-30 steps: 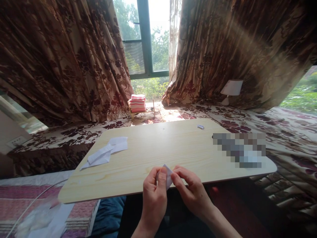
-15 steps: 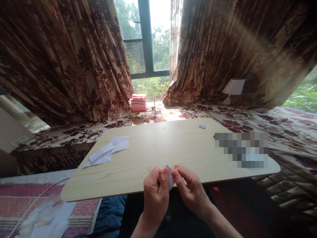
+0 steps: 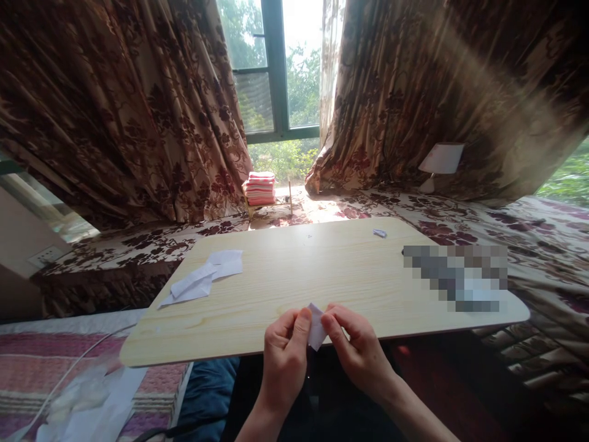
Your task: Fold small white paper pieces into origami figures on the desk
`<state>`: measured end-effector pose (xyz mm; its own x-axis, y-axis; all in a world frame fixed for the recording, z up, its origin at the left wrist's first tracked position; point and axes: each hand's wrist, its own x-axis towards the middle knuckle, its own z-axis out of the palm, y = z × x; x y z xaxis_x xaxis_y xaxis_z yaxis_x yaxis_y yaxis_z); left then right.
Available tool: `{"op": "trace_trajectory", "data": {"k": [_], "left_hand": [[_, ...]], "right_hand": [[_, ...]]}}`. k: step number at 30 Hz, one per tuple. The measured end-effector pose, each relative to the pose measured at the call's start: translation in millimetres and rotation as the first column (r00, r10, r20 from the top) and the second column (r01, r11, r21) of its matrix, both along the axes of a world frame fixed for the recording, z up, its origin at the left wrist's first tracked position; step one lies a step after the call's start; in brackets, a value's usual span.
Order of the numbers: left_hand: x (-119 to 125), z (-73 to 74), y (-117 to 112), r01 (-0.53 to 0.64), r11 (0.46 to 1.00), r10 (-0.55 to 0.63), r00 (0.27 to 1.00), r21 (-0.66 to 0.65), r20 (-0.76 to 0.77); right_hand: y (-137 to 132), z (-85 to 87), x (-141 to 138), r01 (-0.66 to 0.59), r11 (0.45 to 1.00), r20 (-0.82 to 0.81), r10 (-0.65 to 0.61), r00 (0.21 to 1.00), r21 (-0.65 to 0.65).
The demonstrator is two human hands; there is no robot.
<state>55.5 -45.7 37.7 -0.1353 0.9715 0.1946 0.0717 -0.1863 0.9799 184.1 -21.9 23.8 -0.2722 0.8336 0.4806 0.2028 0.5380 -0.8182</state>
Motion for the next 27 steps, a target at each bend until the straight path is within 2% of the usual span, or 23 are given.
{"op": "trace_trajectory", "data": {"k": [3,6,9,14,17,20,24,26,27], "left_hand": [[-5.6,5.4,-2.4,0.085,0.991,-0.083,0.996,-0.103,0.027],[-10.3,10.8,-5.5,0.108,0.985,-0.111,0.994,-0.132,-0.015],[-11.4,14.2,-6.6,0.122,0.985,-0.131,0.989,-0.118,-0.07],[-11.4,14.2,-5.2,0.131,0.982,-0.144,0.985,-0.133,-0.094],[-12.5,13.1,-7.1,0.121,0.985,-0.135,0.983,-0.119,-0.125],[-12.1,14.5,-10.4,0.112,0.993,-0.118,0.968,-0.038,-0.223],[-10.2,18.6,-13.6,0.062,0.996,-0.036,0.949,0.071,-0.314],[-11.0,19.2,-15.3,0.038,0.997,-0.017,0.953,0.065,-0.303],[-11.8,18.9,-16.2,0.022,0.999,-0.007,0.957,0.048,-0.289]], "right_hand": [[3.0,-2.7,3.1,0.015,1.0,0.042,-0.016,0.999,0.018],[6.5,-0.2,6.6,0.012,0.999,0.077,-0.01,0.997,-0.035],[9.1,9.4,7.4,-0.02,0.993,0.048,0.026,0.999,-0.119],[9.6,26.3,5.0,-0.071,0.983,-0.007,0.071,0.997,-0.171],[7.4,28.9,4.6,-0.119,0.957,-0.042,0.112,0.993,-0.265],[4.4,27.2,2.3,-0.159,0.938,-0.071,0.144,0.987,-0.309],[8.4,21.5,-1.2,-0.108,0.94,-0.159,0.059,0.986,-0.323],[15.8,18.3,2.0,-0.047,0.935,-0.22,-0.033,0.975,-0.352],[19.9,17.0,5.2,0.022,0.931,-0.247,-0.119,0.962,-0.364]]}}
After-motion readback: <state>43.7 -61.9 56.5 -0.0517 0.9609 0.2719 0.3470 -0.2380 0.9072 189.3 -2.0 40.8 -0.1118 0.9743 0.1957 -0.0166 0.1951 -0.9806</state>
